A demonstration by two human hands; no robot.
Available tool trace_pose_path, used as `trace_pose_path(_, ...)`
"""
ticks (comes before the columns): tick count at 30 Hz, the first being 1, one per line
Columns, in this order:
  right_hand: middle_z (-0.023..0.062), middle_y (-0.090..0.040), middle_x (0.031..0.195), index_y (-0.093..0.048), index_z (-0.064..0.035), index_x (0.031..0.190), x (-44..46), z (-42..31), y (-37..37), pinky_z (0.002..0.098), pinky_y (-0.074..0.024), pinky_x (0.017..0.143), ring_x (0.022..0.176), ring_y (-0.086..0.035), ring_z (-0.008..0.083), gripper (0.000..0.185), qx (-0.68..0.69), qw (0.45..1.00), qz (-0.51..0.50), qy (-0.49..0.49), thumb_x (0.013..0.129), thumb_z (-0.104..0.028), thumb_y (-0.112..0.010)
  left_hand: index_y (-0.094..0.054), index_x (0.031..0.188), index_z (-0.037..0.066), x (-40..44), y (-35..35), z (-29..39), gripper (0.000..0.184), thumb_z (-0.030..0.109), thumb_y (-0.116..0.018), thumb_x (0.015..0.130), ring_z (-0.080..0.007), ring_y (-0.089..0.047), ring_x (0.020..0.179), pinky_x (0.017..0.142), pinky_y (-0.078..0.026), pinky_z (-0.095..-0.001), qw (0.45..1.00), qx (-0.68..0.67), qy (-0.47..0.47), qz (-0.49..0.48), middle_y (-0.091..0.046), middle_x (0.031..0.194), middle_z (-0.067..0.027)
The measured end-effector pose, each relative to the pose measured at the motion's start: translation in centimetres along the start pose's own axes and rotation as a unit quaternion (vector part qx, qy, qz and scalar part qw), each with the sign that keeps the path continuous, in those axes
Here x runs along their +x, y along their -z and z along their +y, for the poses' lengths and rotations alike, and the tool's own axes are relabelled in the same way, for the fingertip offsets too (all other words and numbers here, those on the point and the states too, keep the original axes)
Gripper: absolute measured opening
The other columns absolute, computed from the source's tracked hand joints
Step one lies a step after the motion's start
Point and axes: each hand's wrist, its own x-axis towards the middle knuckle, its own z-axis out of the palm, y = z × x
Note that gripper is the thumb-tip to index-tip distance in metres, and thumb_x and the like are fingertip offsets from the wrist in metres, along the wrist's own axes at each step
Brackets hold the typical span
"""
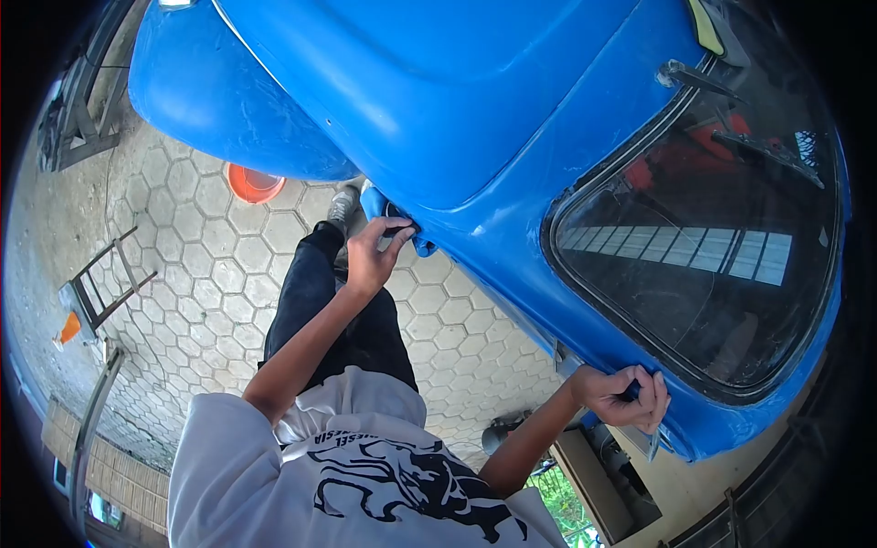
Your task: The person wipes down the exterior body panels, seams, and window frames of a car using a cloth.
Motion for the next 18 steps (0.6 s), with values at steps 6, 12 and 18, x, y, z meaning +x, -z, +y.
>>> trace_pose_path(6, 0.0066, -0.064, 0.089, -0.063, -0.0093, 0.074, 0.0, -0.1, 0.0, 0.0446, -0.0365, 0.098, 0.096, -0.050, 0.0201, 0.009, 0.000, 1.000, 0.001, 0.003, 0.078, -0.017, -0.062, -0.070, 0.093, -0.001, -0.3, 0.2, 0.4, 0.014, -0.001, -0.074, 0.079, -0.0237, -0.070, 0.091, 0.081, -0.054, -0.0310, 0.996, 0.015, -0.083, -0.003, -0.072, 0.095, -0.0122)
trace_pose_path(12, 0.0064, -0.064, 0.088, -0.062, -0.0094, 0.073, 0.0, 0.1, 0.0, 0.0442, -0.0358, 0.099, 0.095, -0.054, 0.0195, 0.011, -0.004, 1.000, 0.002, 0.010, 0.080, -0.019, -0.062, -0.070, 0.095, 0.001, 0.2, 0.4, -0.3, 0.016, -0.004, -0.071, 0.080, -0.0253, -0.070, 0.091, 0.079, -0.055, -0.0322, 0.991, 0.027, -0.129, -0.017, -0.071, 0.097, -0.0121)
trace_pose_path(18, 0.0070, -0.063, 0.085, -0.063, -0.0085, 0.073, 0.1, 0.0, 0.1, 0.0441, -0.0360, 0.098, 0.095, -0.054, 0.0197, 0.012, -0.001, 1.000, -0.003, 0.012, 0.079, -0.019, -0.062, -0.069, 0.102, 0.006, 0.6, 0.9, -1.5, 0.025, -0.002, -0.070, 0.078, -0.0256, -0.069, 0.090, 0.071, -0.057, -0.0335, 0.968, 0.099, -0.218, -0.069, -0.067, 0.101, -0.0085)
